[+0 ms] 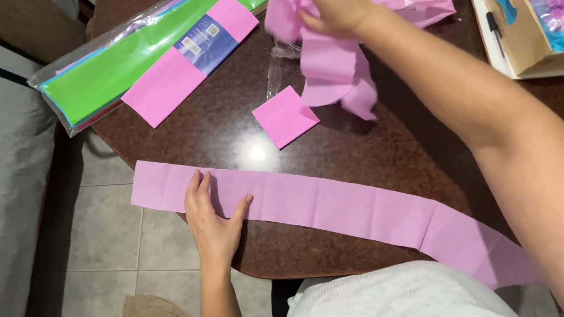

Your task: Cutting and folding pink crepe paper to create decorative elements

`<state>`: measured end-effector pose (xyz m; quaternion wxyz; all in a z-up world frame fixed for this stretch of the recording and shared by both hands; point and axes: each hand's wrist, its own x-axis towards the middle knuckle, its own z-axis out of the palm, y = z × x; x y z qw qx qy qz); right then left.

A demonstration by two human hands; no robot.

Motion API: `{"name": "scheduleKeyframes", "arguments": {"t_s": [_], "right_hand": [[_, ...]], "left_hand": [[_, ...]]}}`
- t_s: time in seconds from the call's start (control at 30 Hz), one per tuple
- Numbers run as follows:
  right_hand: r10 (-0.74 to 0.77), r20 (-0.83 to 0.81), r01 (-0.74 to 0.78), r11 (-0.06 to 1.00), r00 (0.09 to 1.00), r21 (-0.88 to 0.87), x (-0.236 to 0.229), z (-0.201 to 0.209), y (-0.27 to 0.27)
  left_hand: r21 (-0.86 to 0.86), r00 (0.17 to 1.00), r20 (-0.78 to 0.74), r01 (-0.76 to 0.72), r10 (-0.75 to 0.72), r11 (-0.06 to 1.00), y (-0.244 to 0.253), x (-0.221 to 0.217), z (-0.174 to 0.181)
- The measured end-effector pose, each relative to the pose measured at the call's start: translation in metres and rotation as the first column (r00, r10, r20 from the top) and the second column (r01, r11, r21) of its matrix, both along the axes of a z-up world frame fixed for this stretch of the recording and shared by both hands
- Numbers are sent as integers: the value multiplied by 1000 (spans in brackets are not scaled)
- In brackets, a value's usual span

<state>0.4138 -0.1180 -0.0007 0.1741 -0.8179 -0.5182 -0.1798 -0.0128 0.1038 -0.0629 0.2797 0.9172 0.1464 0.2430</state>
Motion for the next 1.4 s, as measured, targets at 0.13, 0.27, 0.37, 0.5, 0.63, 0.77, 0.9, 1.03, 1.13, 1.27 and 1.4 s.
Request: {"name": "scheduleKeyframes", "arguments": {"t_s": [0.13, 0.27, 0.37, 0.5, 0.63, 0.77, 0.9, 1.03, 1.13, 1.27, 1.4], "right_hand": [[-40, 53, 37, 998, 998, 51, -45, 5, -20], [-14, -183, 18, 1000, 983, 21, -174, 39, -71], [-93, -379, -24, 955, 921, -294, -282, 26, -137], [-331, -497, 84, 887, 803, -454, -372, -2, -221], [-334, -503, 164, 922, 797, -351, -399, -17, -247], [-293, -402, 199, 945, 868, -259, -384, -36, -264], [-238, -357, 176, 964, 904, -197, -333, -42, -278], [-126, -269, 78, 980, 955, -182, -284, -37, -278], [-88, -254, 43, 983, 963, -179, -272, -25, -272], [-333, -233, 320, 943, 914, -91, -293, 7, -297], [-530, -540, 754, 518, 653, 404, -336, -47, -401]], "left_hand": [[-8, 1000, -16, 10, -10, 1000, 1, 1, 0], [57, 998, 47, 41, -44, 998, 1, 0, -3], [114, 983, 91, 149, -160, 982, 0, 6, 9], [186, 875, 17, 472, -483, 862, -16, 31, 40], [214, 664, -109, 742, -739, 635, -50, 85, 37], [230, 628, -316, 778, -712, 584, -51, 140, -5], [349, 675, -272, 734, -686, 583, -29, 178, -13], [317, 716, -305, 698, -628, 642, -31, 169, 2], [313, 670, -118, 725, -732, 613, -57, 122, 24], [144, 575, -259, 817, -776, 558, -87, 38, 49], [34, 654, -279, 738, -703, 674, -67, 5, 22]]}}
